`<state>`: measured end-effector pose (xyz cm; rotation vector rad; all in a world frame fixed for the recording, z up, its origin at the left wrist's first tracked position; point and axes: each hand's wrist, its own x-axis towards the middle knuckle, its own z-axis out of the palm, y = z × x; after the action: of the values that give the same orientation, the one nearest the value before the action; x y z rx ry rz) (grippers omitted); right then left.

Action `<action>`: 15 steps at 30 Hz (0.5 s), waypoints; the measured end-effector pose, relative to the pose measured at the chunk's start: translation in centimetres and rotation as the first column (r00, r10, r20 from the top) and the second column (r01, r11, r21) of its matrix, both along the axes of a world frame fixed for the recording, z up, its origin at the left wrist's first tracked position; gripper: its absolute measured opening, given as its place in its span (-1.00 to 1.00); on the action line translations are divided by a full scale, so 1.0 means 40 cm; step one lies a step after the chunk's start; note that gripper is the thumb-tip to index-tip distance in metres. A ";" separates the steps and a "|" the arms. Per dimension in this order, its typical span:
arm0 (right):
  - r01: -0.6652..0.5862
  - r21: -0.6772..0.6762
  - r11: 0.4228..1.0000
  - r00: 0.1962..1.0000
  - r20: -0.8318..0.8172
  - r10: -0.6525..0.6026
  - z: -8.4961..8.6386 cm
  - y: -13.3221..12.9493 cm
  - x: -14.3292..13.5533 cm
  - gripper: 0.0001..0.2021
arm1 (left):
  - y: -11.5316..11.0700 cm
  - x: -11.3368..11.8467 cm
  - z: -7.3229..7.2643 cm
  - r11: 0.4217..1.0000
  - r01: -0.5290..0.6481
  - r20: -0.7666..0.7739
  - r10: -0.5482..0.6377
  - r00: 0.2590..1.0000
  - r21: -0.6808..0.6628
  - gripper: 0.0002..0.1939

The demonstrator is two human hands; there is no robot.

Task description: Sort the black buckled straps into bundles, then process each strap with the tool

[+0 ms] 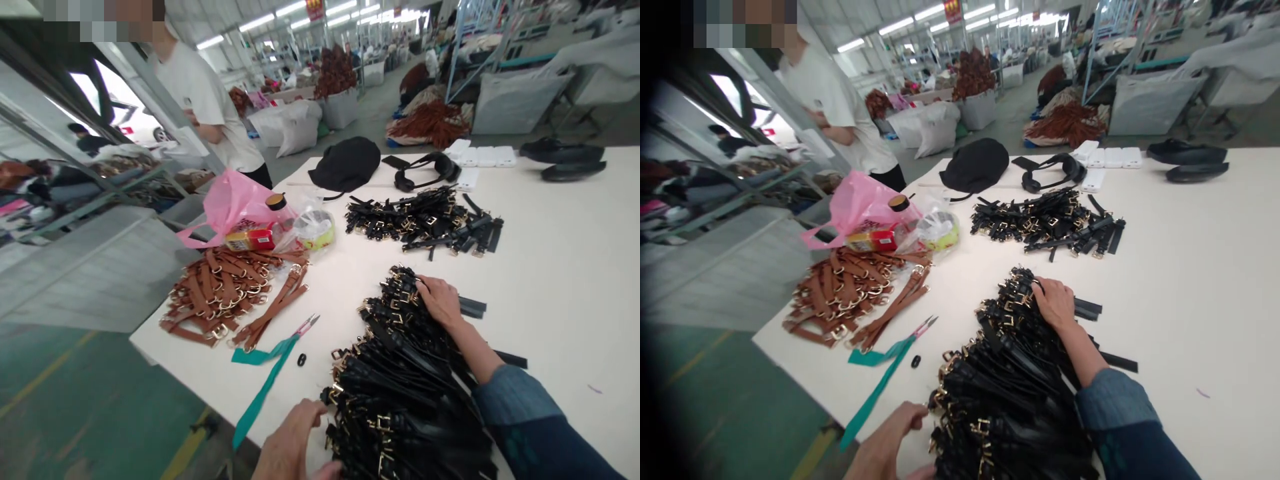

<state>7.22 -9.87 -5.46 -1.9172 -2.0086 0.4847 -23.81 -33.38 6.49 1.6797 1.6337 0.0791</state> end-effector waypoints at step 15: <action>0.027 -0.061 0.998 0.999 0.027 -0.026 0.008 -0.001 0.000 -0.59 | 0.414 0.223 0.021 0.713 0.580 -0.258 -0.520 0.814 0.394 -0.90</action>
<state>7.22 -9.89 -5.12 -1.9937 -2.0037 0.5229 -14.89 -16.82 7.34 2.5370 1.1741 0.0605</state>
